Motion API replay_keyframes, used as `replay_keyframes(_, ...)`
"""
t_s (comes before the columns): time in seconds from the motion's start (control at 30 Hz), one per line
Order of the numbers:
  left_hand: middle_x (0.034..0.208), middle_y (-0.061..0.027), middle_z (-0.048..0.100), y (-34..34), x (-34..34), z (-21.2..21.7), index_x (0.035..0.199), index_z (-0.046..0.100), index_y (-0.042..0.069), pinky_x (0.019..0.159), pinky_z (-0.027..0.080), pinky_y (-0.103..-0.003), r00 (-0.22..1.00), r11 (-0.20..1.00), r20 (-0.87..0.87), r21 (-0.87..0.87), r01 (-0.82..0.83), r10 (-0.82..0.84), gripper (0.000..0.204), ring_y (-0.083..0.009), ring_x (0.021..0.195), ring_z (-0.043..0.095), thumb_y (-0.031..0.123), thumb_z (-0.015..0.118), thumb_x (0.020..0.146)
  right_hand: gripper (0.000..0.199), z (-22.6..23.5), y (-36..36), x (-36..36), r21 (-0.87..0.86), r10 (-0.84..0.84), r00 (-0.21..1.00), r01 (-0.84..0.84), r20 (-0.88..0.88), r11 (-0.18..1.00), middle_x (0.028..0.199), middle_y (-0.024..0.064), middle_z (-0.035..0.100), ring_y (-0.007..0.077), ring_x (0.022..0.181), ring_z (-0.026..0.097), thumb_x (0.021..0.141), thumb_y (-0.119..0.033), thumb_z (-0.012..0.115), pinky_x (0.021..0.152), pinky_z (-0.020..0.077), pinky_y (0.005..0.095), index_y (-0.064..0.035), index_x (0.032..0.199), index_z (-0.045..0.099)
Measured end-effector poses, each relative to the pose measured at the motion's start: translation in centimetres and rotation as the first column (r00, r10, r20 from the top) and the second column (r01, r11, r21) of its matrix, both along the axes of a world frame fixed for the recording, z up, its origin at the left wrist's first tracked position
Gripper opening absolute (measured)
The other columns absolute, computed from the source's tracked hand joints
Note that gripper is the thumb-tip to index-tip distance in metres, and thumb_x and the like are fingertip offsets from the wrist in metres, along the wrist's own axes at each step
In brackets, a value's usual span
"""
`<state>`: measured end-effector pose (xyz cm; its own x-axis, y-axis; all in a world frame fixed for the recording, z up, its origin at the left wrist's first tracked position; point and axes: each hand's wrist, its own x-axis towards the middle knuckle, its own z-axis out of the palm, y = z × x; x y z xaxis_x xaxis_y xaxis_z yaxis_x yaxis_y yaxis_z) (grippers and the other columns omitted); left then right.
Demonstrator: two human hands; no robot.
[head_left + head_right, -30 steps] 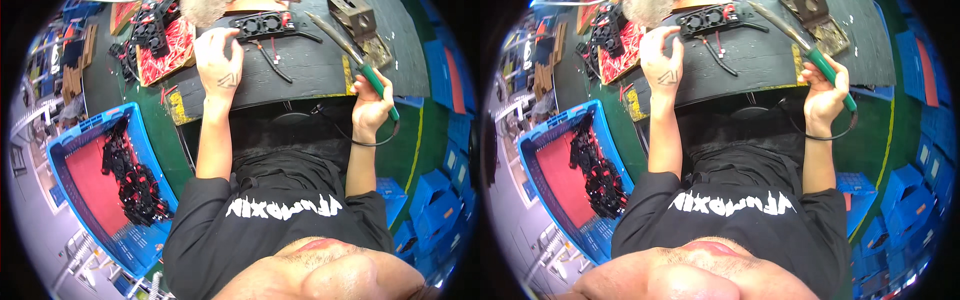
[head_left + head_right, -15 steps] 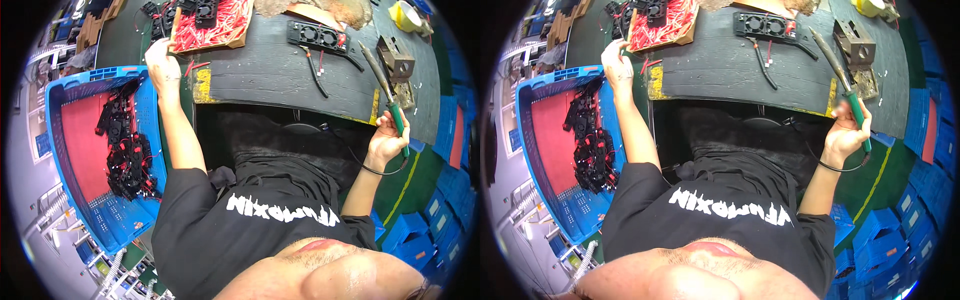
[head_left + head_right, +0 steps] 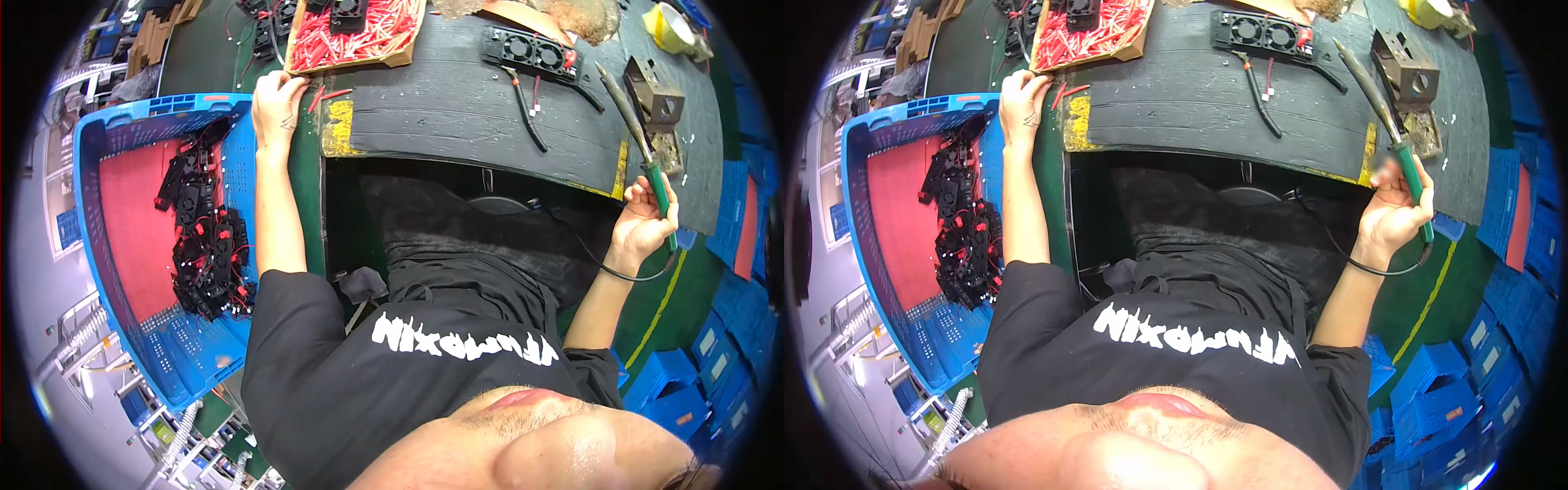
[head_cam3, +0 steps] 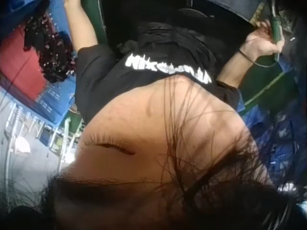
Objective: Soldering wires onto small DC cooling fans at a factory workstation.
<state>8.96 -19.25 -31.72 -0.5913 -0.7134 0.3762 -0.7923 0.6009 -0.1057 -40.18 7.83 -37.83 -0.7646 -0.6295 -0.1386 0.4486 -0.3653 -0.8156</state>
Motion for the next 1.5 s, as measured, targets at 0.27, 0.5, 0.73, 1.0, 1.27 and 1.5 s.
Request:
replay_keyframes(0.27, 0.086, -0.0077, 0.071, 0.9, -1.3, 2.5, 0.090, 0.071, 0.005, 0.101, 0.046, -0.047, 0.939, 0.984, -0.328, -0.175, 0.046, -0.103, 0.006, -0.0240, 0.085, 0.069, 0.009, 0.072, 0.085, 0.048, 2.0, 1.4, -1.2, -0.108, 0.085, 0.994, -0.091, -0.062, 0.990, 0.090, 0.0209, 0.069, 0.0253, 0.072, 0.062, 0.099, -0.035, 0.035, 0.060, 0.0473, 0.0347, 0.0012, 0.116, 0.062)
replay_keyframes(0.5, 0.080, -0.0078, 0.069, 3.9, -17.1, 5.8, 0.092, 0.076, 0.003, 0.066, 0.052, -0.030, 0.756, 0.902, -0.492, -0.244, 0.356, -0.431, 0.017, -0.0198, 0.071, 0.064, 0.003, 0.080, 0.075, 0.049, 4.6, -0.5, -4.7, -0.085, 0.188, 0.979, -0.195, -0.084, 0.977, 0.085, 0.0217, 0.069, 0.0257, 0.066, 0.064, 0.098, -0.035, 0.035, 0.058, 0.0504, 0.0352, 0.0036, 0.111, 0.063)
replay_keyframes(0.73, 0.092, -0.0065, 0.063, 3.2, -26.7, 3.8, 0.108, 0.073, 0.008, 0.072, 0.050, -0.029, 0.742, 0.790, -0.394, 0.061, 0.610, -0.542, 0.035, -0.0209, 0.086, 0.061, -0.006, 0.067, 0.076, 0.045, 5.7, -2.3, -5.4, 0.119, 0.207, 0.965, -0.190, -0.160, 0.975, 0.083, 0.0185, 0.067, 0.0231, 0.063, 0.060, 0.097, -0.034, 0.040, 0.054, 0.0467, 0.0318, 0.0019, 0.111, 0.062)
replay_keyframes(1.0, 0.085, -0.0049, 0.065, -0.2, -28.7, 0.2, 0.099, 0.075, 0.007, 0.069, 0.051, -0.029, 0.591, 0.706, -0.574, 0.030, 0.707, -0.567, 0.030, -0.0218, 0.077, 0.062, 0.002, 0.072, 0.070, 0.048, 7.4, -3.6, -8.2, 0.221, 0.278, 0.940, -0.234, -0.196, 0.947, 0.081, 0.0186, 0.065, 0.0215, 0.060, 0.061, 0.098, -0.038, 0.038, 0.048, 0.0480, 0.0291, 0.0020, 0.111, 0.061)
replay_keyframes(1.27, 0.088, -0.0060, 0.065, -0.1, -28.9, -0.8, 0.098, 0.075, 0.005, 0.069, 0.051, -0.030, 0.678, 0.784, -0.528, 0.037, 0.619, -0.511, 0.033, -0.0218, 0.077, 0.062, 0.001, 0.068, 0.066, 0.050, 7.8, -4.9, -8.2, 0.215, 0.323, 0.907, -0.270, -0.271, 0.939, 0.084, 0.0221, 0.067, 0.0230, 0.060, 0.063, 0.100, -0.037, 0.035, 0.049, 0.0520, 0.0316, 0.0054, 0.111, 0.059)
replay_keyframes(1.5, 0.088, -0.0063, 0.064, 0.2, -29.3, -0.7, 0.097, 0.074, 0.007, 0.068, 0.051, -0.031, 0.710, 0.803, -0.501, 0.050, 0.594, -0.495, 0.029, -0.0228, 0.076, 0.062, 0.003, 0.066, 0.069, 0.051, 7.7, -5.3, -8.0, 0.229, 0.320, 0.902, -0.259, -0.291, 0.938, 0.083, 0.0226, 0.067, 0.0223, 0.062, 0.065, 0.099, -0.037, 0.034, 0.049, 0.0524, 0.0307, 0.0053, 0.111, 0.058)
